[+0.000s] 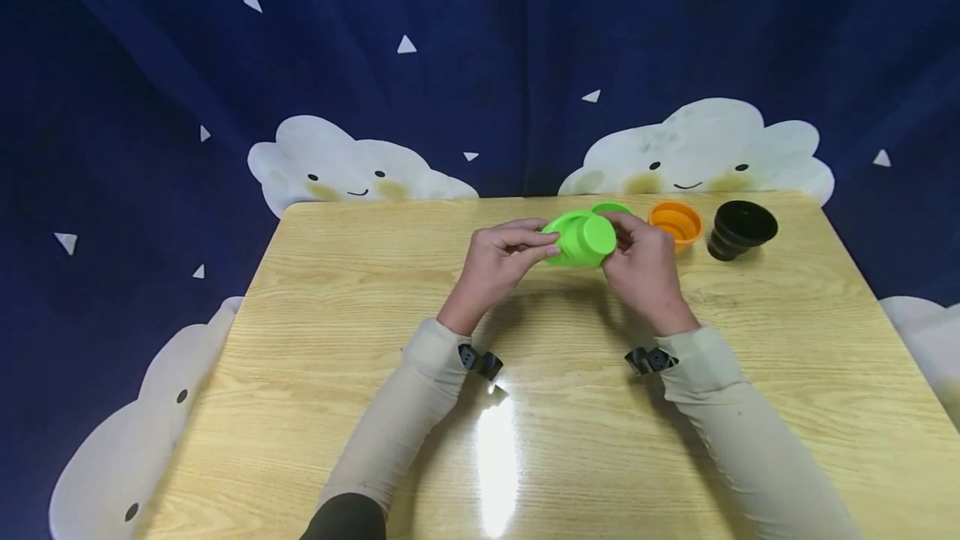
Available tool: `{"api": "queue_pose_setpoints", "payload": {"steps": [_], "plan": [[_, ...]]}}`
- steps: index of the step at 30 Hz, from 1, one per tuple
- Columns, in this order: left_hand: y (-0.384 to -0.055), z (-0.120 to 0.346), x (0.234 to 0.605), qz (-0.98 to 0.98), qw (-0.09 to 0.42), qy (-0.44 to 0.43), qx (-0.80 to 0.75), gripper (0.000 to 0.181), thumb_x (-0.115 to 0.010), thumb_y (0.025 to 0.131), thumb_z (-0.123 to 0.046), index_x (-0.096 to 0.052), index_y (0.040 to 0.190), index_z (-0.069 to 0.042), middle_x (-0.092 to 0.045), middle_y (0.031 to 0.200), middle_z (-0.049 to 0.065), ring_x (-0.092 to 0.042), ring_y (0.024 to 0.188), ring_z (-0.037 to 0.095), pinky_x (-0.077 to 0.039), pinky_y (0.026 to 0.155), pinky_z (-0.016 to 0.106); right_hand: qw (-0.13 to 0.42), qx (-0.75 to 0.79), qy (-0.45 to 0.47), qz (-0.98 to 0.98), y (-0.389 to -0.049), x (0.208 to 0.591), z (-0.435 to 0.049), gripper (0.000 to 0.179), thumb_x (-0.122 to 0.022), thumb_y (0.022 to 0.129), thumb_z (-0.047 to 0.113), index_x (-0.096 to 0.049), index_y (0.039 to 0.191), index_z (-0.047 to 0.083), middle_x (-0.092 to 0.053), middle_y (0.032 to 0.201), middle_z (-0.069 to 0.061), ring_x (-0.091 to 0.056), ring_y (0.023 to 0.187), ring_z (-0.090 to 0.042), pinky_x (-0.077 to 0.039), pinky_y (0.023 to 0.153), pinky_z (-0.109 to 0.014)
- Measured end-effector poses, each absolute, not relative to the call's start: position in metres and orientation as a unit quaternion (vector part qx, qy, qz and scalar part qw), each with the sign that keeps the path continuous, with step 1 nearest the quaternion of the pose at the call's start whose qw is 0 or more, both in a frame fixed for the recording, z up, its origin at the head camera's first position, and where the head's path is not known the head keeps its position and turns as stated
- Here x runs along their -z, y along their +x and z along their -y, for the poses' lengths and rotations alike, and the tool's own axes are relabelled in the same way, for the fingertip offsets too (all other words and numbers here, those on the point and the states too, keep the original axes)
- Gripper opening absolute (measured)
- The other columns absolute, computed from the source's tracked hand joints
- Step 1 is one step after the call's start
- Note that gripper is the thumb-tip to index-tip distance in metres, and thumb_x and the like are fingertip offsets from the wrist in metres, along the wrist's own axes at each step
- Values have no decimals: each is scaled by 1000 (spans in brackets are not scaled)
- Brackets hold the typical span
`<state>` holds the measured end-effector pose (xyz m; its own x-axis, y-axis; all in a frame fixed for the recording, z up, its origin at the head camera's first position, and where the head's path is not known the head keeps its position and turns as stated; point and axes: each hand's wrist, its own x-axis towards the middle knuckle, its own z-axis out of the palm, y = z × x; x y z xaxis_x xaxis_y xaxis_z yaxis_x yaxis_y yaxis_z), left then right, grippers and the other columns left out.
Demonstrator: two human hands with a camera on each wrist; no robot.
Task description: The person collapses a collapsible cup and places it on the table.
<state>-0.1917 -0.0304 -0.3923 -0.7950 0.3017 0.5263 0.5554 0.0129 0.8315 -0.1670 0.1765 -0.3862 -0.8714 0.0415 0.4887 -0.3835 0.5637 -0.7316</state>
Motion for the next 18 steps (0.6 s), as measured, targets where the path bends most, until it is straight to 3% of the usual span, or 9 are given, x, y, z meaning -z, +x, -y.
{"api": "queue_pose_setpoints", "payload": {"steps": [4,7,12,18], "plan": [[-192,30,391,717,100,-301,621,16,-82,82,-2,-80,98,1,-73,111,15,-70,95,17,-60,71,30,241,-447,99,856,-167,386,-176,28,-65,86,-13,-72,112,-4,-74,102,-18,-73,86,-29,-60,76,-41],[-192,30,390,724,97,-297,615,16,-83,82,-4,-80,97,0,-74,110,12,-70,94,13,-60,71,31,250,-438,100,858,-167,385,-176,28,-64,86,-12,-72,112,-4,-74,100,-18,-73,82,-28,-58,73,-31],[-193,28,389,737,94,-288,604,16,-83,82,-5,-80,97,-1,-74,107,10,-70,90,10,-61,71,36,262,-435,100,856,-166,385,-175,25,-64,88,-10,-72,111,-5,-74,92,-17,-68,71,-23,-46,63,-12],[-193,26,390,740,88,-254,616,15,-83,82,-3,-80,96,1,-75,104,10,-70,86,11,-61,71,31,278,-434,119,849,-166,383,-172,17,-64,97,3,-73,109,-5,-71,81,-14,-61,64,-19,-43,55,-9]]}}
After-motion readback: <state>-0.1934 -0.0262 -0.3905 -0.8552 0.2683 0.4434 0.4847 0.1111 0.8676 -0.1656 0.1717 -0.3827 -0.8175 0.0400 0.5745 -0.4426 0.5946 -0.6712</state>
